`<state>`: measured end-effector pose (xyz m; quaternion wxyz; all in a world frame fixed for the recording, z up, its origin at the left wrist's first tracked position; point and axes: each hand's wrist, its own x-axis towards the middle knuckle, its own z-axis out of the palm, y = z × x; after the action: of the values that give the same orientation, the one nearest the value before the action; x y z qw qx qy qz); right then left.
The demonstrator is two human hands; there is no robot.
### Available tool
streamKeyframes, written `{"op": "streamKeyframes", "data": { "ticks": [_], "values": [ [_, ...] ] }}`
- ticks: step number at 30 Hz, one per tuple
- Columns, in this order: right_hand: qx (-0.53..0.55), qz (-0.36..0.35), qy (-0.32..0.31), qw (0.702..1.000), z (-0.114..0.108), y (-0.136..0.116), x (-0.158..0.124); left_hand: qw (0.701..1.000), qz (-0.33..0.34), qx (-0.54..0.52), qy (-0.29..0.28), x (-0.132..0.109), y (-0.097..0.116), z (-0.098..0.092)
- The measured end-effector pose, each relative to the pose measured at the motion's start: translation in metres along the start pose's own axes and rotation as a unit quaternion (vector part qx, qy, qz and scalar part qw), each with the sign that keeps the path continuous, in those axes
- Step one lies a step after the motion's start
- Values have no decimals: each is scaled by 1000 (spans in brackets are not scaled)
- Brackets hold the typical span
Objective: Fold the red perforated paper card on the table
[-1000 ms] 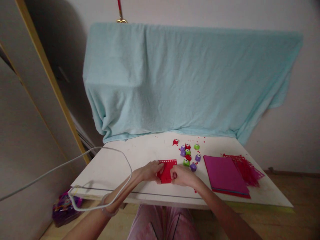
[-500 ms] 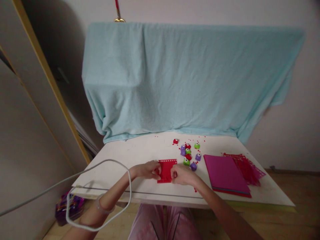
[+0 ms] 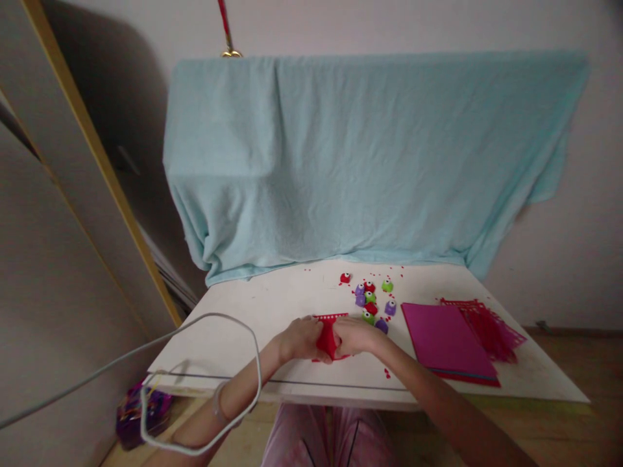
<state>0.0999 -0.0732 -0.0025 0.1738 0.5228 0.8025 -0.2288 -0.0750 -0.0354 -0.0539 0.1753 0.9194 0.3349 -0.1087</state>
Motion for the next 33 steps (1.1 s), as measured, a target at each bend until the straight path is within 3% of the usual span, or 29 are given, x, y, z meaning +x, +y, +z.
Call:
{"op": "streamKeyframes", "data": {
  "ticks": [5, 10, 15, 21, 27, 31, 33],
  "values": [
    [-44, -16, -89, 995, -11, 4, 16, 1000, 2, 5, -15, 6, -4, 0],
    [61, 18, -210, 976, -2, 26, 33, 999, 15, 6, -47, 6, -3, -8],
    [87, 37, -243, 965, 3, 34, 31, 998, 19, 6, -63, 7, -2, -16],
    [68, 85, -177, 978, 2, 28, 6, 996, 44, 5, -76, 6, -9, -19],
    [120, 74, -185, 973, 9, 36, -8, 987, 106, -65, -99, 10, -24, -19],
    [67, 112, -93, 987, 7, 35, -23, 985, 118, -77, -101, 11, -27, -20],
    [101, 133, -3, 986, 11, 33, -32, 985, 119, -73, -98, 11, -26, -21]
  ]
}}
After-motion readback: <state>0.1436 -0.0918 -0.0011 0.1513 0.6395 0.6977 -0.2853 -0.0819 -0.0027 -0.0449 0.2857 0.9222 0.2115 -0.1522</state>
